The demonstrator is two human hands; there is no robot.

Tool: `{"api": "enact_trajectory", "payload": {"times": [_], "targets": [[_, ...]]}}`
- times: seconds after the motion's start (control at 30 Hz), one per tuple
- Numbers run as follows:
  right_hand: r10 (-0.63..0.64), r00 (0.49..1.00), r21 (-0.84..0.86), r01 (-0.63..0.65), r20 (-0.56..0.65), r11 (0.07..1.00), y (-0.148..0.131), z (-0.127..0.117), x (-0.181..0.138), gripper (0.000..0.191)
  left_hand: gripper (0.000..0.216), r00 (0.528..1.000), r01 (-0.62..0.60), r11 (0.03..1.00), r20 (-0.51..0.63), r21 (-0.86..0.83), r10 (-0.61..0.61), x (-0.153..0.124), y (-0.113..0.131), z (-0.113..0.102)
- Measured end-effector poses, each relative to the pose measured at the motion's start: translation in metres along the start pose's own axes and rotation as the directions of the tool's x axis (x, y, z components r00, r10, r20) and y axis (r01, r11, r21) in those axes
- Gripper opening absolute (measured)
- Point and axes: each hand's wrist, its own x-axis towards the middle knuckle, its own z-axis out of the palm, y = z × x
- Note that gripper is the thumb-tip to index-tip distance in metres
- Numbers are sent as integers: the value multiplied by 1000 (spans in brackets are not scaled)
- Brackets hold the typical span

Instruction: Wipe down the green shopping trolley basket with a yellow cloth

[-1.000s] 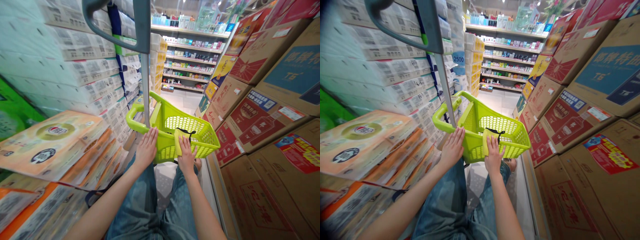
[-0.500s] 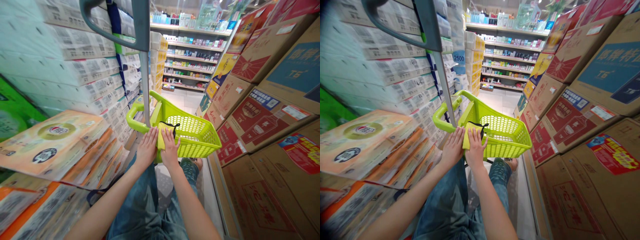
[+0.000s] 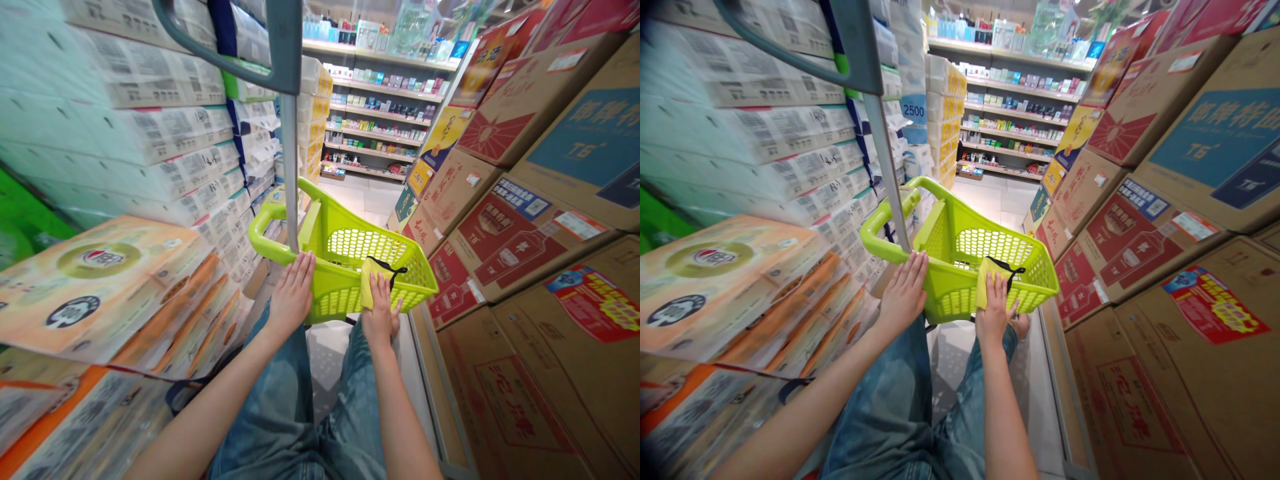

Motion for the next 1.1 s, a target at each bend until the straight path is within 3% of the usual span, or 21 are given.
{"api": "enact_trajectory", "payload": {"times": [0.1,0.2,0.3,0.4,0.5,0.63,0.73,0.83,1.0,1.1], "targets": [[-12,1000,55,12,-1,998,-33,7,-1,84,82,1000,1,1000,-4,-7,-1,0,0,0],[-184,982,143,177,42,974,-74,13,-1,86,81,1000,-6,1000,-2,-7,6,0,-1,0],[-335,940,220,313,69,924,-93,12,-1,84,79,1000,-13,1000,8,7,13,0,-3,-1],[-402,912,199,380,82,903,-78,10,-1,85,80,1000,-15,1000,26,20,15,-1,-3,-3],[-401,913,130,390,72,912,-40,9,-1,87,81,999,-14,1000,37,24,13,0,-3,-6],[-308,951,76,306,19,949,13,8,-1,86,81,999,-8,1000,46,22,7,2,-1,-7],[-220,975,99,221,-26,970,25,9,0,86,82,999,-6,1000,46,18,6,4,-1,-7],[-206,977,210,212,-51,955,-1,14,2,87,82,999,-5,1000,42,21,4,5,-1,-6],[-358,934,377,331,1,865,-77,18,1,85,77,1000,-12,1000,23,17,12,4,-1,-6],[-382,924,339,355,15,871,-89,15,-1,83,76,1000,-9,1000,18,4,9,3,-1,-7]]}}
